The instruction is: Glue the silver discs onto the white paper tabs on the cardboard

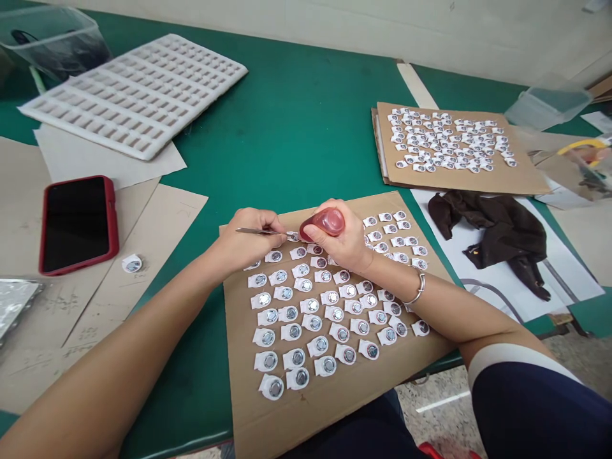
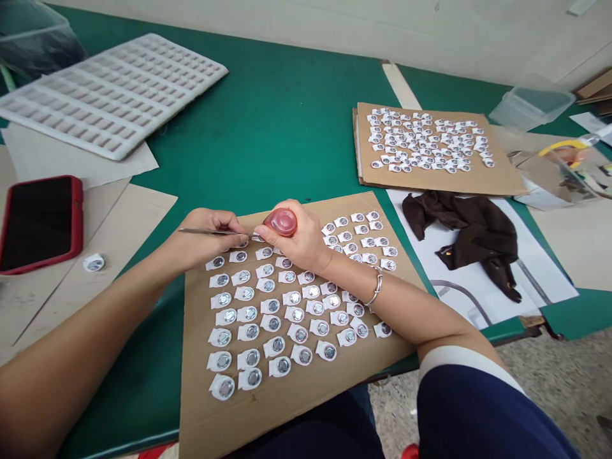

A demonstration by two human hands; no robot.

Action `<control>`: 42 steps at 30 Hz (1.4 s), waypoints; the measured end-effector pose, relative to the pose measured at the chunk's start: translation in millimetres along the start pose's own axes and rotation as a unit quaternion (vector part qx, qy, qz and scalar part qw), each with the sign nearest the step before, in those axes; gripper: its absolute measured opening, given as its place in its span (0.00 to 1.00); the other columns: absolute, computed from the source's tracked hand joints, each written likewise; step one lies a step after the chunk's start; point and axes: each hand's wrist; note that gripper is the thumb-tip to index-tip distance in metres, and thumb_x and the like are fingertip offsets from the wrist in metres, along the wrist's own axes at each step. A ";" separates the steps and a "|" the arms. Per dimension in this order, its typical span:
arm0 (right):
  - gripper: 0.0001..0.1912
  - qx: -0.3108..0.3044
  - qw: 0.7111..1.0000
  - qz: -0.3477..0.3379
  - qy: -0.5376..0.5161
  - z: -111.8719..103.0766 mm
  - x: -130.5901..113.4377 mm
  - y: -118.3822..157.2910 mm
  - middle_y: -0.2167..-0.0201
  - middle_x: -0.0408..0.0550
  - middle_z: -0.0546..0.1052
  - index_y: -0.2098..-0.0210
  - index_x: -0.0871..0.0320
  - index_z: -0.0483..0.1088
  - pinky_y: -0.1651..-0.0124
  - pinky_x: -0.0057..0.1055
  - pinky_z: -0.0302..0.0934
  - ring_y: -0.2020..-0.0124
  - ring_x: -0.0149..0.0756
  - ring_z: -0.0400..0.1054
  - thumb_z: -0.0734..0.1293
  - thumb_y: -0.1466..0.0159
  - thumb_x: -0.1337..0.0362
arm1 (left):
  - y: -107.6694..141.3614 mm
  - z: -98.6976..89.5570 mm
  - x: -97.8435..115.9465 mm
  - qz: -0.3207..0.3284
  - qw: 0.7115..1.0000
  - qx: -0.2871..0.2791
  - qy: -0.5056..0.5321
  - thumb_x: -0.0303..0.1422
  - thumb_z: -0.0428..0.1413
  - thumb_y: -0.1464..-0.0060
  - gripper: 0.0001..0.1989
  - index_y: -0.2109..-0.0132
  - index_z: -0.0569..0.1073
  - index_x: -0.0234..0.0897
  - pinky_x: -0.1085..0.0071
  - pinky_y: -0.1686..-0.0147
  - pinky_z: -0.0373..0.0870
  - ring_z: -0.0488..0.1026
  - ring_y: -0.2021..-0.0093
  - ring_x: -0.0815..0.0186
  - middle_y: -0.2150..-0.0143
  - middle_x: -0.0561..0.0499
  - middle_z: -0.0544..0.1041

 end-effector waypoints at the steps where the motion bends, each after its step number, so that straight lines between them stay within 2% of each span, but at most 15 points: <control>1: 0.16 0.002 1.000 -0.001 0.001 -0.1 0.2 0.0 0.69 0.42 0.71 0.64 0.55 0.63 0.62 0.31 0.62 0.68 0.30 0.66 0.69 0.47 0.55 | 0.1 -0.1 0.3 0.000 1.000 0.000 -0.001 0.35 0.56 0.60 0.06 0.74 0.73 0.37 0.72 0.75 0.63 0.70 0.73 0.65 0.75 0.52 0.75; 20: 0.16 -0.023 1.000 0.009 0.003 -0.4 0.1 0.3 0.68 0.43 0.71 0.64 0.54 0.62 0.61 0.32 0.62 0.67 0.31 0.66 0.67 0.46 0.53 | 0.6 -1.4 1.2 0.003 1.000 -0.010 -0.005 0.35 0.56 0.60 0.06 0.74 0.73 0.36 0.72 0.76 0.63 0.70 0.73 0.65 0.74 0.52 0.75; 33: 0.16 -0.010 1.000 0.012 -0.014 -1.3 -0.9 0.8 0.69 0.42 0.71 0.65 0.55 0.63 0.62 0.32 0.62 0.68 0.30 0.66 0.69 0.47 0.54 | -0.6 -1.8 -5.7 0.005 0.999 -0.031 -0.012 0.37 0.54 0.57 0.07 0.73 0.73 0.38 0.73 0.77 0.61 0.70 0.73 0.66 0.72 0.52 0.75; 35: 0.16 0.014 0.999 0.032 -0.029 -2.4 -0.9 -1.4 0.69 0.42 0.71 0.66 0.55 0.63 0.62 0.33 0.63 0.68 0.31 0.67 0.69 0.48 0.54 | -0.6 -1.9 -6.4 0.007 0.999 -0.033 -0.009 0.36 0.54 0.57 0.07 0.72 0.73 0.38 0.73 0.76 0.62 0.70 0.72 0.66 0.71 0.52 0.76; 37: 0.17 0.037 0.993 0.089 -0.066 -4.2 0.5 -5.7 0.70 0.43 0.71 0.65 0.55 0.63 0.65 0.33 0.64 0.69 0.31 0.67 0.68 0.47 0.52 | -0.6 -1.6 -6.3 0.014 0.999 -0.036 -0.004 0.36 0.55 0.57 0.07 0.72 0.73 0.38 0.73 0.76 0.62 0.71 0.72 0.66 0.71 0.51 0.76; 40: 0.18 0.051 0.966 0.191 -0.164 -8.2 5.7 -15.6 0.71 0.45 0.71 0.63 0.54 0.59 0.76 0.30 0.63 0.72 0.33 0.70 0.63 0.43 0.48 | -0.3 -0.7 -4.8 0.024 0.999 -0.036 0.005 0.36 0.55 0.57 0.07 0.73 0.73 0.38 0.72 0.76 0.62 0.70 0.72 0.66 0.71 0.51 0.76; 42: 0.18 0.059 0.947 0.227 -0.218 -11.5 10.2 -22.8 0.73 0.45 0.71 0.62 0.54 0.57 0.80 0.28 0.61 0.74 0.34 0.70 0.60 0.42 0.47 | 0.2 -0.7 -3.3 0.013 0.999 -0.013 0.026 0.35 0.56 0.59 0.06 0.74 0.73 0.38 0.72 0.76 0.62 0.70 0.73 0.66 0.72 0.51 0.76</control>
Point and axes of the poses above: each hand's wrist, its own y-axis away from the middle knuckle, its own z-axis out of the palm, x = y × z
